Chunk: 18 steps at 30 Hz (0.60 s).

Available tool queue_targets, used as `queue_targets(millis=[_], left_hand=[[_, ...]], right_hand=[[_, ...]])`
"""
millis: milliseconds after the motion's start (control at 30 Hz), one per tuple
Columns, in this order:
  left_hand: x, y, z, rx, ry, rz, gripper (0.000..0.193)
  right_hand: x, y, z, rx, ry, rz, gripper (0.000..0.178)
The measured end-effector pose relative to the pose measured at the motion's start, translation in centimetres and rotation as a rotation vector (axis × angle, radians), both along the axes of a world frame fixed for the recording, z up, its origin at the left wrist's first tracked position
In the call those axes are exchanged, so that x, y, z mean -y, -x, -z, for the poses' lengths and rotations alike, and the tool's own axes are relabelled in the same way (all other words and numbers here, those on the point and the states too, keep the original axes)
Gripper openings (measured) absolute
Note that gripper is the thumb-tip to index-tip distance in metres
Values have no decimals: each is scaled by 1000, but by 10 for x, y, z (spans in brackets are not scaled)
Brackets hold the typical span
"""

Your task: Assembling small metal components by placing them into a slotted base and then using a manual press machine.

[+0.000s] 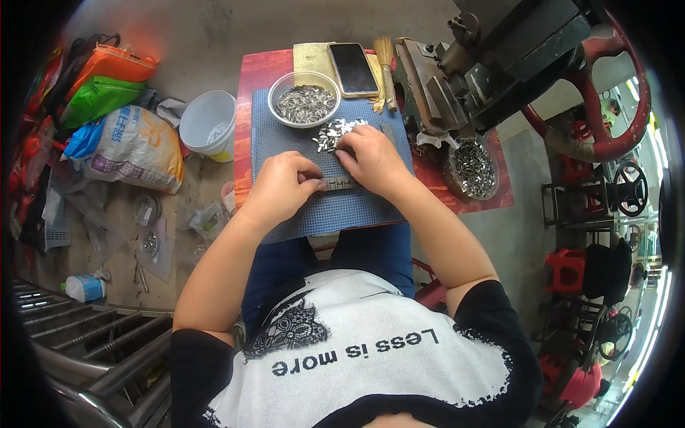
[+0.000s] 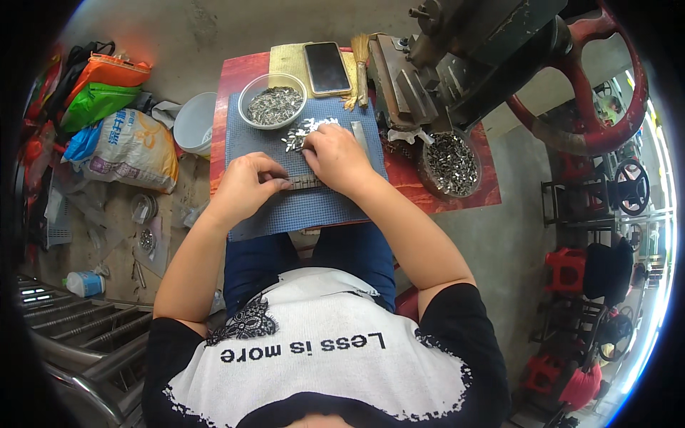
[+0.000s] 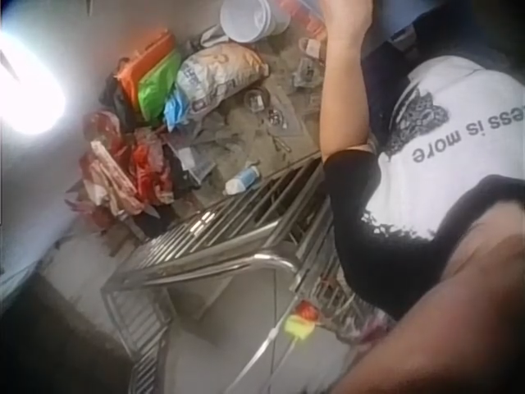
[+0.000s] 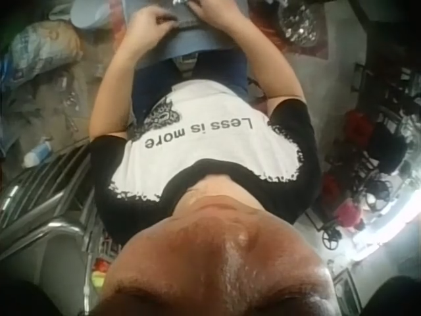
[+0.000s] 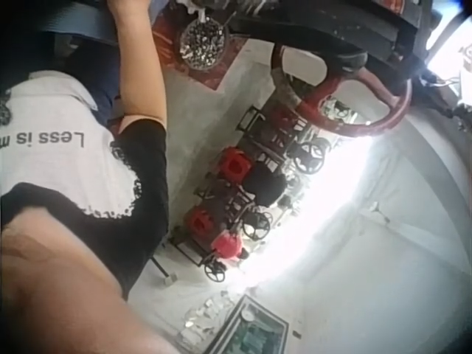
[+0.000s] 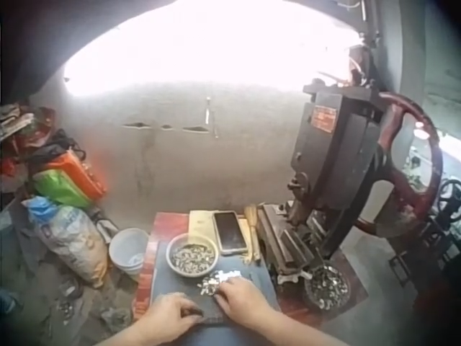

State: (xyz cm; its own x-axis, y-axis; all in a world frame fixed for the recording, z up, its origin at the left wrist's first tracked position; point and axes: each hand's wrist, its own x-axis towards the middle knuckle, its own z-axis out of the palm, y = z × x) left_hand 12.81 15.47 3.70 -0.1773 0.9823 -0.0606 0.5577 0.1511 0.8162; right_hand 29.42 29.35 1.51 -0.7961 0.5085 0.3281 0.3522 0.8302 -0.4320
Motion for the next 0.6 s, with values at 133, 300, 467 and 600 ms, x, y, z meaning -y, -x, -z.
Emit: queue_targets(millis=[133,300,467,600], left_hand=[[14,-5,8,-164,-142,-43,28],[11,-5,23,-150,-224,-53,25],[11,-5,26,-158,-245,-49,24],[13,-6,28,-167,-247,-57,24]], right_hand=[[-1,-7,-9,-8,217,-52,14],[13,-17,-20,-42,256,-274,11],[27,-20,-15,-4,26,-299,16],[39,-18,-16,40,-107,-238,16]])
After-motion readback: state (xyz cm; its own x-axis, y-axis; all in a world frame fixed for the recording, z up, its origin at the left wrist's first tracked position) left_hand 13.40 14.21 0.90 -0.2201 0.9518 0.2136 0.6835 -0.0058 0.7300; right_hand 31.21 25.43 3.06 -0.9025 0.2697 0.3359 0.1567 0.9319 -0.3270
